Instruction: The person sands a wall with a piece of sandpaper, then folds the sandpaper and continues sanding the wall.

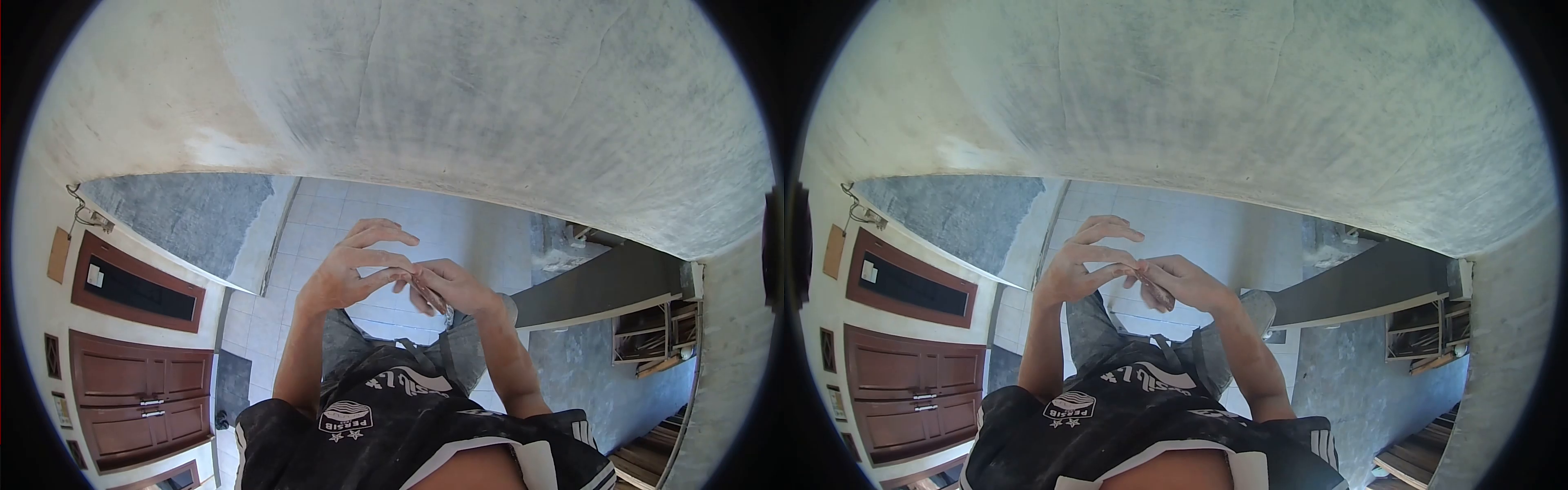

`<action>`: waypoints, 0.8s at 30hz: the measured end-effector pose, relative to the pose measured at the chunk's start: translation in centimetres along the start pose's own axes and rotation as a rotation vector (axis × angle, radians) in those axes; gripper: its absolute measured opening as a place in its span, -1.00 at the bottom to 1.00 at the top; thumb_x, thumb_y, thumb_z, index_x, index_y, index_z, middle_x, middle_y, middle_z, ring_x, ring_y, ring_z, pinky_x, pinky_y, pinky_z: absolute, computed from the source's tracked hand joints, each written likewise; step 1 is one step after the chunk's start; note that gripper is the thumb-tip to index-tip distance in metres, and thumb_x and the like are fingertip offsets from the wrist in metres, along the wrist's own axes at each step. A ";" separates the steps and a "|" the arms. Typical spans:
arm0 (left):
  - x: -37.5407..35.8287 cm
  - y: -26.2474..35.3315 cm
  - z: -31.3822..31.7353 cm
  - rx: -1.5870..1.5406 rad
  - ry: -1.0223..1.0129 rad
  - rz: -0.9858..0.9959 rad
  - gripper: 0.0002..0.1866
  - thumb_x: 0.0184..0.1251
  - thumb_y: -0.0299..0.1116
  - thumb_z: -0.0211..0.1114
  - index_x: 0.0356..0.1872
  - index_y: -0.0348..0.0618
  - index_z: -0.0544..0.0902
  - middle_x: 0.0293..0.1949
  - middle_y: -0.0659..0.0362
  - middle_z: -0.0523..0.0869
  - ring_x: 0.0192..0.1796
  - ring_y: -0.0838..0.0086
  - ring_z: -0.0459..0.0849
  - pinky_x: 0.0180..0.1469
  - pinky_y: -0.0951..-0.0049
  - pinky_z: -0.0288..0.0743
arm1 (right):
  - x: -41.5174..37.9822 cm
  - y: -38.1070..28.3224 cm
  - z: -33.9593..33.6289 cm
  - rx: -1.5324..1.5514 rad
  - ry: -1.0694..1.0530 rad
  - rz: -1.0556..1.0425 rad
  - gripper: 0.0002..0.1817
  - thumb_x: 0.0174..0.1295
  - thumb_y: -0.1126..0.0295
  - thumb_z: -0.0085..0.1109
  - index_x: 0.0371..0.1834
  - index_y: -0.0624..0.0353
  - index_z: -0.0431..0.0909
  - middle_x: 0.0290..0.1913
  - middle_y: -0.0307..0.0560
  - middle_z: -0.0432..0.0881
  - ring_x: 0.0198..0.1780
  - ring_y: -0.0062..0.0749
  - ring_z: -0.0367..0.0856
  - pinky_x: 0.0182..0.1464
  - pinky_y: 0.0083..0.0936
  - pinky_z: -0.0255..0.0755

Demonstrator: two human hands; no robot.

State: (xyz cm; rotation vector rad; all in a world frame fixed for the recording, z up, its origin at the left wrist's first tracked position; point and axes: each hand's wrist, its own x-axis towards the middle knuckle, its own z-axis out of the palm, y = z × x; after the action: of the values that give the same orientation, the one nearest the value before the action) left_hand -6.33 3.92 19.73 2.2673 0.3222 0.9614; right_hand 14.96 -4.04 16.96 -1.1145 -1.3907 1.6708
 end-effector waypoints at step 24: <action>0.6 2.3 2.7 -0.312 0.109 -0.233 -0.88 0.36 -0.40 0.36 -0.22 -0.24 0.73 -0.41 0.13 0.75 -0.35 0.49 0.68 -0.19 0.47 0.55 | -5.4 -11.4 2.3 -0.645 0.879 -0.465 -0.77 0.35 0.26 0.28 -0.33 0.22 0.61 -0.61 0.00 0.57 -0.54 -0.29 0.69 -0.53 -0.40 0.43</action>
State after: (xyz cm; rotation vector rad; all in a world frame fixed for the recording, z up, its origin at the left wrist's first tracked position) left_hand -4.05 1.16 20.19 1.8551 0.4404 0.9420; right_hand 14.76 -7.62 29.29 -1.4616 -1.4201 0.2829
